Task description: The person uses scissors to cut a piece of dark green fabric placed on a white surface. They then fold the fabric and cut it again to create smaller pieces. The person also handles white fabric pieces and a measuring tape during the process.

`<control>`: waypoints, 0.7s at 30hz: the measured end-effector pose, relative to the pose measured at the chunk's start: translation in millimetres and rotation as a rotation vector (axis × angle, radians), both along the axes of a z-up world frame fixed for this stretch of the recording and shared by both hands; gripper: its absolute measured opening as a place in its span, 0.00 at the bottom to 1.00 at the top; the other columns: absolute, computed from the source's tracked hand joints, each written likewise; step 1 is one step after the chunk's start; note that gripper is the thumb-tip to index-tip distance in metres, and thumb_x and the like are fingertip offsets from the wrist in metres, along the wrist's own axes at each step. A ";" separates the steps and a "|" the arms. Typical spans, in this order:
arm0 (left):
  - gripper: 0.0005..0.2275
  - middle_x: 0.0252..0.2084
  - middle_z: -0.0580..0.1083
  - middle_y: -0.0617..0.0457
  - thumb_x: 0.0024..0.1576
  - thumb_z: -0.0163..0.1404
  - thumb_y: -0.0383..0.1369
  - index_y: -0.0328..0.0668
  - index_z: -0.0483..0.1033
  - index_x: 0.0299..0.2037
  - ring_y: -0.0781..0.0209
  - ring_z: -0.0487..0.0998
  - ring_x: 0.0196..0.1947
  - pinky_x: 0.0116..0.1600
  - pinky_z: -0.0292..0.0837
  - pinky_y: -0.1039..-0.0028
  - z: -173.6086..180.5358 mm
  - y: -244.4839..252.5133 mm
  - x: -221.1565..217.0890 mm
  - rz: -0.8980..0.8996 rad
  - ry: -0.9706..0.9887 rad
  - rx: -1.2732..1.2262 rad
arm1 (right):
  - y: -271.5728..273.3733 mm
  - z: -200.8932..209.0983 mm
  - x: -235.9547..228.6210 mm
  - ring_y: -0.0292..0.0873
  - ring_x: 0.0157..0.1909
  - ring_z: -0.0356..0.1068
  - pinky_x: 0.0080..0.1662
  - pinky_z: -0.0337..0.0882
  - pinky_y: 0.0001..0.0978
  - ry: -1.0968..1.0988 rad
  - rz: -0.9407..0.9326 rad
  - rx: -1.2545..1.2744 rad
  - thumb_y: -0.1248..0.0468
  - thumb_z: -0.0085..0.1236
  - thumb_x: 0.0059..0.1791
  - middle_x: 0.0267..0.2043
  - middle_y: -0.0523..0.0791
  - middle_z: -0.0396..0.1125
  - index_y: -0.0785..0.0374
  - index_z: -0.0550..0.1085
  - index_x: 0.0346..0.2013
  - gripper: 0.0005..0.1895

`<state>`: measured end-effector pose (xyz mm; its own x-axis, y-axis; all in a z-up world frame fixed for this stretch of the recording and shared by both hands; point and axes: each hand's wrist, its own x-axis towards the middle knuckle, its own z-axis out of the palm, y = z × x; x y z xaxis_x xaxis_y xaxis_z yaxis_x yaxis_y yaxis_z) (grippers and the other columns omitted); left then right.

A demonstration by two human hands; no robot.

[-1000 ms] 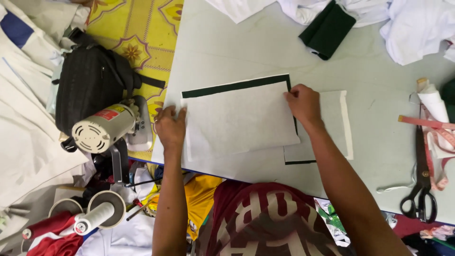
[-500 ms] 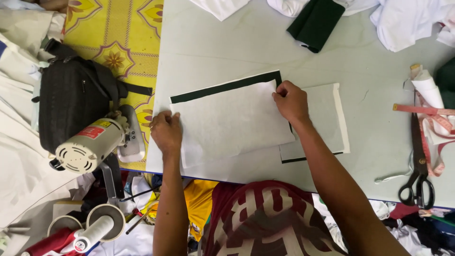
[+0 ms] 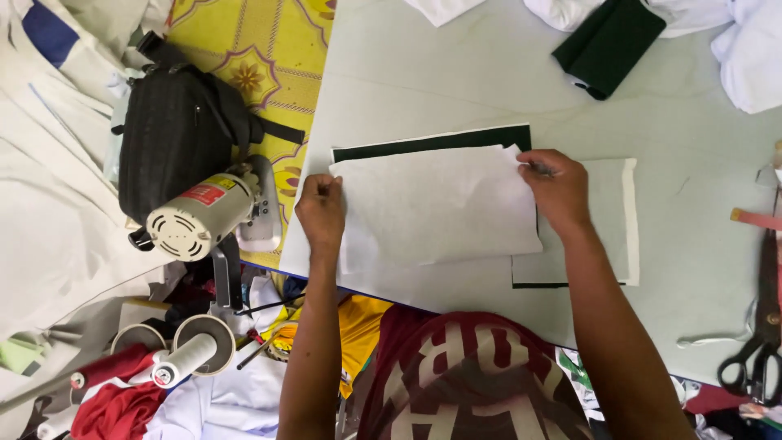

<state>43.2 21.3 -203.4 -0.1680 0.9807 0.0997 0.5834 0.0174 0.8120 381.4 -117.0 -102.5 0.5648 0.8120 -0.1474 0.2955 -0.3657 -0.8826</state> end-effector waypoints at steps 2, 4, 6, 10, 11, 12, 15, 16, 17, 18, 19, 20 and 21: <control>0.07 0.28 0.78 0.58 0.54 0.63 0.30 0.51 0.75 0.31 0.58 0.80 0.32 0.42 0.76 0.67 10.3 2.5 1.9 0.007 -0.023 -0.011 | -1.0 2.8 2.9 0.40 0.45 0.72 0.51 0.74 0.36 -0.007 0.023 0.033 0.74 0.61 0.52 0.46 0.49 0.73 0.56 0.81 0.46 0.12; 0.08 0.27 0.78 0.60 0.52 0.64 0.29 0.52 0.75 0.30 0.62 0.80 0.31 0.41 0.76 0.70 21.4 4.6 2.6 0.010 -0.046 -0.021 | -0.7 6.7 5.0 0.38 0.45 0.70 0.51 0.73 0.36 -0.013 0.042 0.067 0.75 0.61 0.51 0.46 0.48 0.73 0.57 0.81 0.45 0.12; 0.09 0.27 0.77 0.59 0.54 0.64 0.26 0.49 0.74 0.32 0.64 0.78 0.30 0.41 0.76 0.71 33.5 6.9 2.7 -0.002 -0.094 -0.002 | 1.6 12.3 6.8 0.39 0.43 0.70 0.48 0.73 0.34 -0.037 0.026 0.034 0.74 0.62 0.51 0.44 0.48 0.73 0.58 0.81 0.47 0.12; 0.10 0.30 0.77 0.57 0.55 0.63 0.24 0.48 0.73 0.34 0.61 0.79 0.32 0.42 0.77 0.69 24.6 21.6 7.8 -0.041 -0.071 0.009 | 14.1 -2.3 16.3 0.38 0.43 0.69 0.48 0.73 0.35 -0.041 0.035 0.017 0.73 0.62 0.53 0.45 0.48 0.72 0.57 0.81 0.49 0.12; 0.10 0.31 0.77 0.55 0.55 0.63 0.24 0.47 0.72 0.35 0.56 0.81 0.33 0.43 0.78 0.65 14.4 25.5 9.2 -0.042 -0.010 -0.003 | 16.9 -12.7 19.8 0.39 0.43 0.70 0.47 0.73 0.36 -0.058 0.045 0.007 0.73 0.62 0.53 0.45 0.49 0.72 0.58 0.81 0.49 0.12; 0.11 0.31 0.78 0.54 0.54 0.63 0.24 0.46 0.71 0.36 0.51 0.82 0.34 0.44 0.78 0.61 4.1 30.2 11.3 -0.044 0.050 -0.014 | 20.2 -23.0 23.6 0.40 0.43 0.70 0.46 0.73 0.36 -0.075 0.054 -0.001 0.73 0.62 0.53 0.45 0.49 0.72 0.58 0.81 0.49 0.12; 0.11 0.34 0.79 0.54 0.55 0.62 0.25 0.49 0.71 0.39 0.51 0.83 0.37 0.46 0.79 0.63 -3.0 31.8 12.6 -0.020 0.091 -0.045 | 22.8 -39.3 24.5 0.44 0.44 0.71 0.45 0.73 0.40 -0.124 0.069 -0.001 0.73 0.62 0.55 0.45 0.51 0.72 0.60 0.81 0.50 0.10; 0.11 0.34 0.79 0.54 0.55 0.62 0.25 0.49 0.71 0.39 0.51 0.83 0.37 0.46 0.79 0.63 -7.4 32.6 11.5 -0.018 0.093 -0.047 | 22.6 -35.5 23.0 0.44 0.44 0.71 0.45 0.73 0.40 -0.123 0.071 -0.002 0.73 0.62 0.55 0.45 0.51 0.72 0.60 0.81 0.50 0.10; 0.11 0.34 0.79 0.55 0.55 0.62 0.25 0.49 0.71 0.39 0.51 0.83 0.37 0.47 0.79 0.63 -12.0 33.3 10.3 -0.016 0.097 -0.034 | 22.3 -31.8 21.4 0.45 0.46 0.71 0.47 0.72 0.41 -0.115 0.071 0.006 0.73 0.61 0.55 0.45 0.53 0.72 0.62 0.80 0.50 0.10; 0.11 0.34 0.79 0.55 0.55 0.62 0.25 0.49 0.71 0.39 0.52 0.84 0.38 0.47 0.79 0.62 -16.8 34.1 9.0 -0.015 0.102 -0.021 | 22.0 -28.2 19.7 0.46 0.47 0.71 0.48 0.72 0.42 -0.107 0.069 0.014 0.74 0.61 0.55 0.46 0.54 0.72 0.64 0.80 0.50 0.09; 0.11 0.34 0.79 0.55 0.55 0.62 0.25 0.49 0.71 0.39 0.52 0.84 0.38 0.47 0.79 0.62 -17.9 34.5 7.4 -0.013 0.103 -0.023 | 23.0 -25.7 18.8 0.46 0.47 0.71 0.48 0.72 0.42 -0.106 0.070 0.012 0.74 0.61 0.55 0.46 0.54 0.72 0.64 0.80 0.50 0.09; 0.12 0.33 0.79 0.56 0.54 0.62 0.25 0.50 0.70 0.39 0.51 0.84 0.38 0.49 0.78 0.61 -19.2 34.3 6.2 -0.013 0.100 -0.017 | 23.2 -23.0 18.2 0.46 0.48 0.71 0.48 0.72 0.42 -0.107 0.065 0.016 0.74 0.61 0.55 0.46 0.54 0.72 0.64 0.80 0.50 0.09; 0.12 0.33 0.78 0.57 0.54 0.61 0.26 0.51 0.69 0.40 0.51 0.83 0.37 0.50 0.77 0.61 -20.3 34.0 5.1 -0.012 0.097 -0.010 | 23.4 -20.2 17.7 0.46 0.48 0.71 0.48 0.72 0.42 -0.109 0.060 0.019 0.74 0.60 0.56 0.46 0.54 0.72 0.64 0.80 0.50 0.09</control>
<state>48.3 55.3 -223.7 -0.1464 0.9836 0.1049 0.6592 0.0180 0.7518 399.1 -93.6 -122.7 0.5271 0.8468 -0.0719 0.4107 -0.3279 -0.8508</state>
